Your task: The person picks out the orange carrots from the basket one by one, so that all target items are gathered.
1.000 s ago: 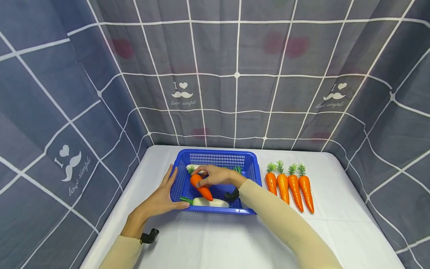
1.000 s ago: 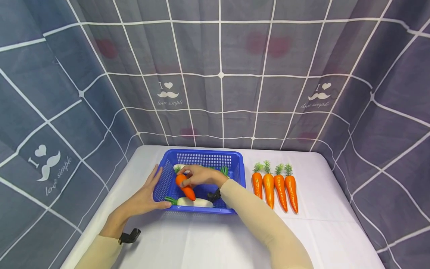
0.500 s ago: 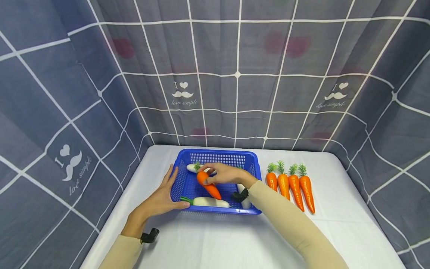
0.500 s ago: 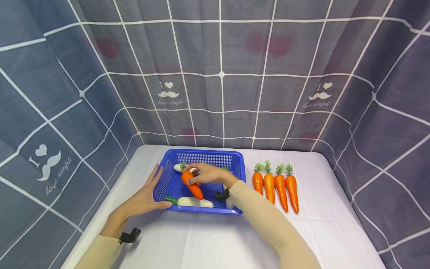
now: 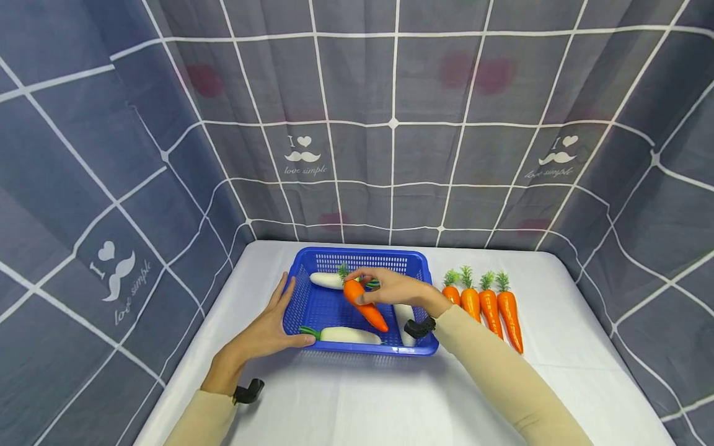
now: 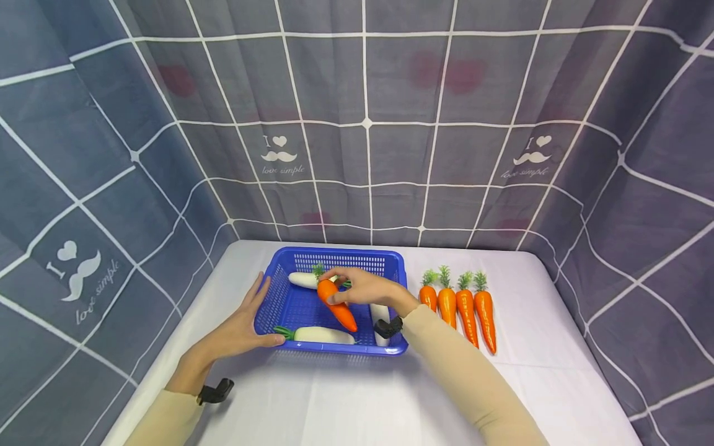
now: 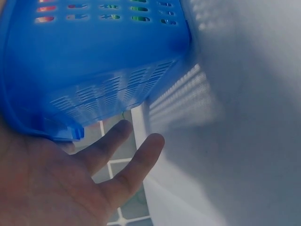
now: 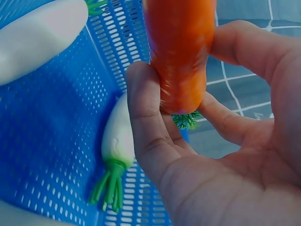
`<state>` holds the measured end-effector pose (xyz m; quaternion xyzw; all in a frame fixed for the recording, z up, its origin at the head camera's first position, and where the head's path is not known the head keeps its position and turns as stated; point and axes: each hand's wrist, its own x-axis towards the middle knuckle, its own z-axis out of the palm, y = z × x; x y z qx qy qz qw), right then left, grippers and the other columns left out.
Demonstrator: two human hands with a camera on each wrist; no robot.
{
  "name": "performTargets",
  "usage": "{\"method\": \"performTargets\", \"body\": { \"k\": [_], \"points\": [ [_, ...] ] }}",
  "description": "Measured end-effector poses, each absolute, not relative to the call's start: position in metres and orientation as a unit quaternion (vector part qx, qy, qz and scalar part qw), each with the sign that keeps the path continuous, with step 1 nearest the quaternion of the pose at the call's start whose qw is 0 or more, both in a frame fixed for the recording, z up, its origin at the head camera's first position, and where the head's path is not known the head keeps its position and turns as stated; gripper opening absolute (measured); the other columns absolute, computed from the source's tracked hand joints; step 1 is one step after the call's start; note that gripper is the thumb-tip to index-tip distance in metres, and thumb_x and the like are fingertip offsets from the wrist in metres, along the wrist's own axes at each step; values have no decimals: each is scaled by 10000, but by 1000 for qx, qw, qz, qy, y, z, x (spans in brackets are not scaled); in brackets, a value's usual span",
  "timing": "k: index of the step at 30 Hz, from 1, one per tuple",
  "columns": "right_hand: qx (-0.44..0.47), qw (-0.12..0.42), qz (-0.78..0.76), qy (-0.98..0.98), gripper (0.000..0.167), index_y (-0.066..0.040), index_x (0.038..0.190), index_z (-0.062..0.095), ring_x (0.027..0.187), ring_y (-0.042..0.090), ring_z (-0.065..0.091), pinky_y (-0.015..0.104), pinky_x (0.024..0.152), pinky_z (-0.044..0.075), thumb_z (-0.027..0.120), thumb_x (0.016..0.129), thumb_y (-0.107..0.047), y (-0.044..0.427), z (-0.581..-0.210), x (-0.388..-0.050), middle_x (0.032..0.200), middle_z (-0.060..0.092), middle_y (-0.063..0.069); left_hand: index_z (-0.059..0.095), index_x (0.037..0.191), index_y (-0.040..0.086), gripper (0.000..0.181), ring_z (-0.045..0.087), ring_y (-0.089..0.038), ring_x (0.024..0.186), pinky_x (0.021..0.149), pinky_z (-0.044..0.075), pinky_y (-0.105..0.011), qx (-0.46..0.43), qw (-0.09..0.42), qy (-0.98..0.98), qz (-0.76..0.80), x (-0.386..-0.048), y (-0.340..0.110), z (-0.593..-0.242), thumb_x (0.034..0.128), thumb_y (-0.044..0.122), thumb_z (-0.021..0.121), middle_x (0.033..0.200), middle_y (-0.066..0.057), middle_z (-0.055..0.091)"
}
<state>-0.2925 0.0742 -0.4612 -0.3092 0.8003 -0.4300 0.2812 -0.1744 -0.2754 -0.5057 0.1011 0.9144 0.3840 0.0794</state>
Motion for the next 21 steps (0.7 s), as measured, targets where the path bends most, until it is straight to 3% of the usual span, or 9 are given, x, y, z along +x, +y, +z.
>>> {"method": "performTargets", "body": {
  "k": [7, 14, 21],
  "points": [
    [-304, 279, -447, 794, 583, -271, 1643, 649, 1453, 371, 660, 501, 1184, 621, 805, 1084, -316, 94, -457, -290, 1576, 661, 123, -57, 1892, 194, 1496, 81, -601, 1809, 1349, 322, -857, 100, 79, 914, 385, -174, -275, -505, 887, 511, 1005, 1978, -114, -192],
    [-298, 248, -435, 813, 599, -268, 1654, 645, 1437, 379, 627, 474, 1122, 602, 820, 1088, -357, 115, -450, -286, 1602, 655, 130, -77, 1889, 198, 1510, 56, -606, 1808, 1351, 312, -863, 98, 79, 914, 385, -173, -275, -506, 886, 514, 1007, 1975, -94, -216],
    [-273, 265, -469, 797, 603, -225, 1688, 596, 1316, 332, 792, 442, 1065, 686, 790, 1121, -292, 137, -448, -280, 1696, 562, 196, -87, 1888, 209, 1508, 56, -608, 1808, 1344, 319, -869, 102, 79, 913, 387, -174, -276, -506, 890, 509, 1003, 1975, -90, -215]
  ]
}}
